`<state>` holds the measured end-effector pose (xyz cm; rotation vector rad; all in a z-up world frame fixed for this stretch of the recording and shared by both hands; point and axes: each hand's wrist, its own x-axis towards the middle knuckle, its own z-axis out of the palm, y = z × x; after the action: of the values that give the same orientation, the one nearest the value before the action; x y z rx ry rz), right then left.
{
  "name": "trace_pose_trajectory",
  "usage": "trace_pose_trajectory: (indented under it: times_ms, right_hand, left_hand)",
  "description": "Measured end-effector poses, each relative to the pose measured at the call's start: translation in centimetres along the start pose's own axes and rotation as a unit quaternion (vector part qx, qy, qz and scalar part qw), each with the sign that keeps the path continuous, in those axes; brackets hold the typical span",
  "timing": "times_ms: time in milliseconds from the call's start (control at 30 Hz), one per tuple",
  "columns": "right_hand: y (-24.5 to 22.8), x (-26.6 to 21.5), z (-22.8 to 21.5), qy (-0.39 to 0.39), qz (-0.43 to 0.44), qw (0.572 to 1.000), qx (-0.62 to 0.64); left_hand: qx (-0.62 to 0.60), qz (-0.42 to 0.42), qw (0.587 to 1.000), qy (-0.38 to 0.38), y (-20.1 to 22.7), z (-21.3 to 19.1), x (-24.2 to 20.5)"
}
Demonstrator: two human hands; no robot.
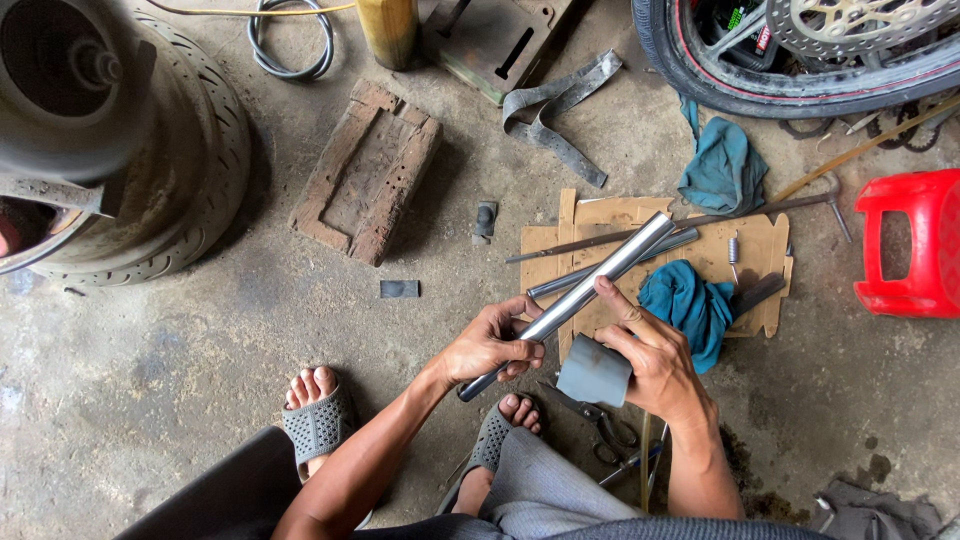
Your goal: The person grinds a metal rod against a bench grinder, then wipes it with a cloth. They pick up a sanding block and manually sand the rod before returning it to the grinder for further work.
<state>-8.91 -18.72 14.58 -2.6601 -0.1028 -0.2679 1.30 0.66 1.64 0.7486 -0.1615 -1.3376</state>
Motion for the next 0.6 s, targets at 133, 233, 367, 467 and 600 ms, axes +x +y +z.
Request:
trace_pose_trajectory:
  times_ms: [133,233,367,467,600]
  right_hand:
    - [-0.1,-0.1,0.1,0.007,0.009,1.0,-0.001]
    - [0.2,-0.3,0.2,0.008,0.01,1.0,0.007]
    - [-0.3,-0.2,-0.1,0.012,0.016,1.0,0.007]
    - [0.7,-1.0,0.6,0.014,0.016,1.0,0.02]
    - [0.6,-1.2,0.6,0.009,0.016,1.0,0.017]
  left_hand:
    - [0.006,0.004,1.0,-0.001,-0.2,-0.2,0.1]
    - [0.015,0.005,1.0,-0.001,-0.3,-0.4,0.2]
    - [0.017,0.004,1.0,-0.002,-0.4,-0.5,0.2]
    - [0.023,0.008,1.0,-0.002,-0.8,-0.6,0.4]
    - [0.025,0.016,1.0,-0.001,-0.7,-0.4,0.3]
